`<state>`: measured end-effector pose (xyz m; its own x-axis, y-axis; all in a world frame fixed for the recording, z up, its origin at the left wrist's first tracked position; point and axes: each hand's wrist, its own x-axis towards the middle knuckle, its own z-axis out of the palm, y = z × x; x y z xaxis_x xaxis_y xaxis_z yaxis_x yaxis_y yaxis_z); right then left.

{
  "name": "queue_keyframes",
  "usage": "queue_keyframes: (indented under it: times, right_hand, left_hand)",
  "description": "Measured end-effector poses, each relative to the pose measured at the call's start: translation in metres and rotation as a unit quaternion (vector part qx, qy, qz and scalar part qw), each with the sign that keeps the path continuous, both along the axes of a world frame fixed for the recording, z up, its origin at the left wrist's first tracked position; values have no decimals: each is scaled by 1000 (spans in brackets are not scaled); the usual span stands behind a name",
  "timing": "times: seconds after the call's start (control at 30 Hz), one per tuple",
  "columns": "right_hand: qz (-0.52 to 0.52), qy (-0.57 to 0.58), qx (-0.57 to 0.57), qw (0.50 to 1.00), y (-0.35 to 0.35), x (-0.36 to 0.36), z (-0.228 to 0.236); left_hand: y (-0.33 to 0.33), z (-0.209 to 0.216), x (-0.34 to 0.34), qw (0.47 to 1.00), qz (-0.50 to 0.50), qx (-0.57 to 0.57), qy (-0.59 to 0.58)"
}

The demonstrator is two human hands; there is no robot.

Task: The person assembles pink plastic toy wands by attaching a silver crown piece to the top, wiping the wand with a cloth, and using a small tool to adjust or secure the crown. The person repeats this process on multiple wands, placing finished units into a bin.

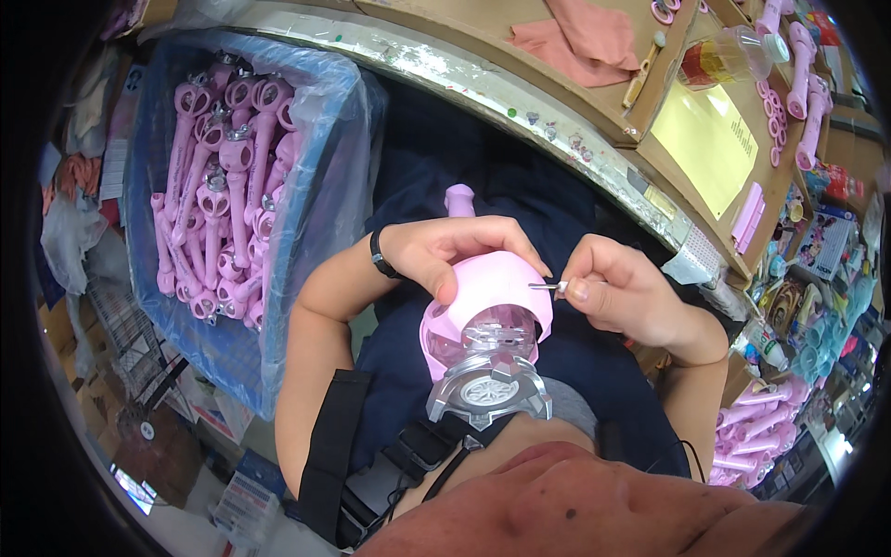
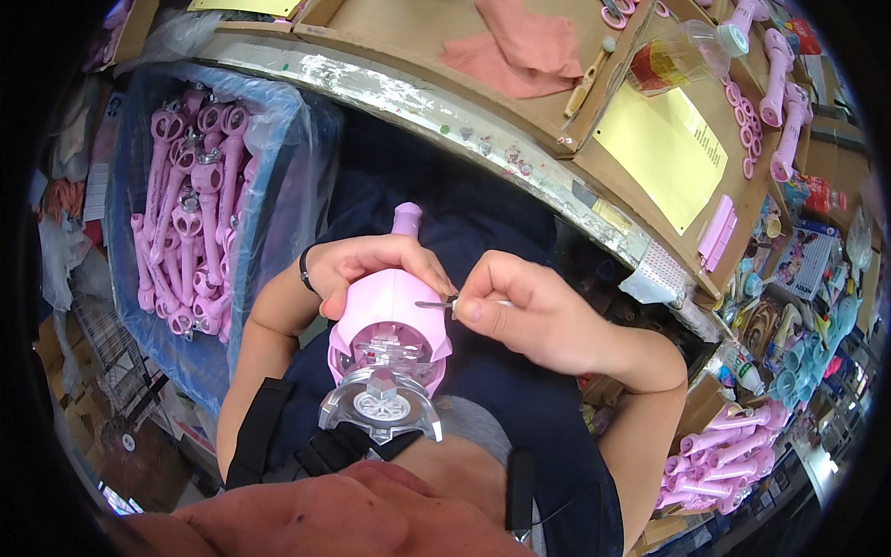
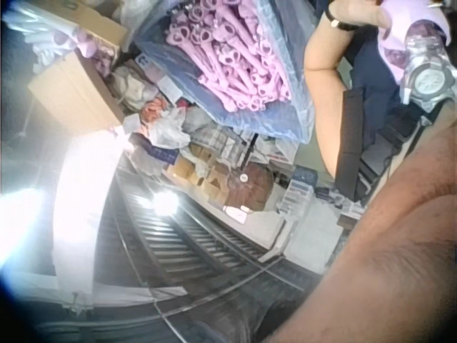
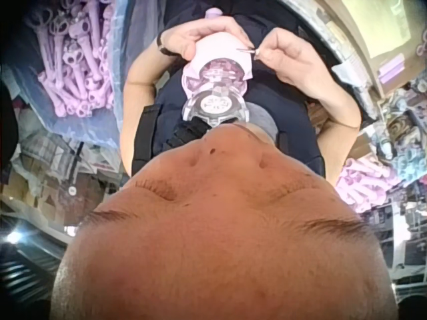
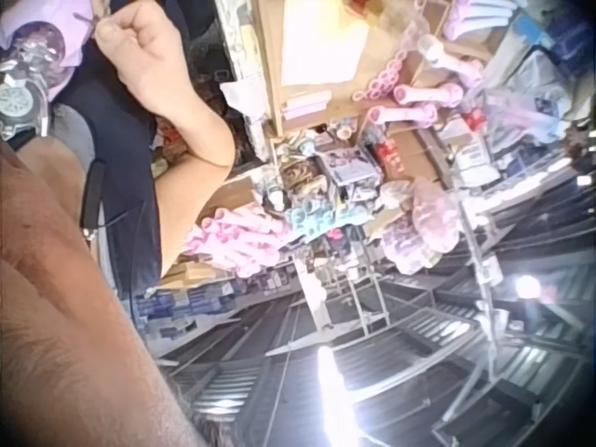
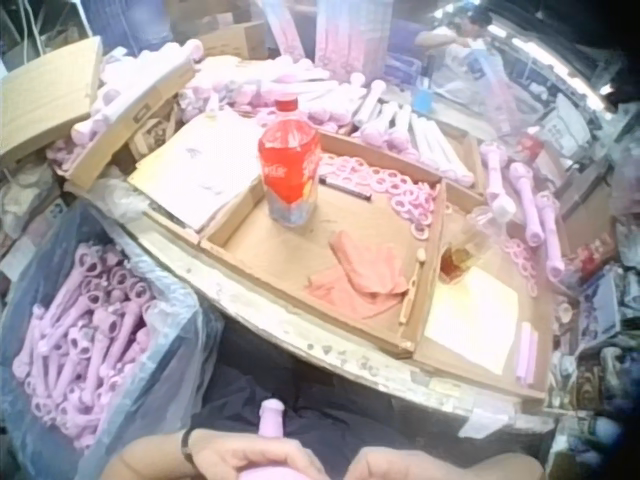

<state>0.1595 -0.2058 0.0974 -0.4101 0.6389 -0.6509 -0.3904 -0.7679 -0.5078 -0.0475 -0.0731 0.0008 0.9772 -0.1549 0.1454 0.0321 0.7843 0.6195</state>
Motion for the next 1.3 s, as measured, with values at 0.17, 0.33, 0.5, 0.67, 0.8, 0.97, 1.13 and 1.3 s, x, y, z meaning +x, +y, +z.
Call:
queue_keyframes:
  times: [0.17, 0.33, 0.5, 0.67, 0.8, 0.97, 1.13, 1.3]
  right_hand:
    - [-18, -465, 649, 602, 0, -12, -30]
    - [-15, -478, 685, 550, -3, -10, -43]
    - [-38, -100, 180, 978, -6, 1, -14]
    - [-22, -304, 422, 854, -3, -11, -17]
    - [62, -544, 602, 581, -4, -9, -23]
    - [56, -430, 552, 712, -4, -4, -17]
    - [39, -227, 326, 917, -5, -3, -11]
    - [95, -28, 42, 994, 0, 11, -7]
  left_hand:
    - [-1, -1, -1, 1000, 10, 20, -18]
    - [0, 0, -1, 1000, 4, 4, -12]
    - [1, -1, 1, 1000, 7, 3, -20]
    - [-1, -2, 2, 1000, 9, -9, -24]
    - [0, -2, 3, 999, 5, 17, -30]
    - [0, 0, 6, 1000, -4, 24, -17]
    - [-1, -1, 7, 1000, -11, 22, -2]
    - [-2, 0, 6, 1000, -1, 7, 16]
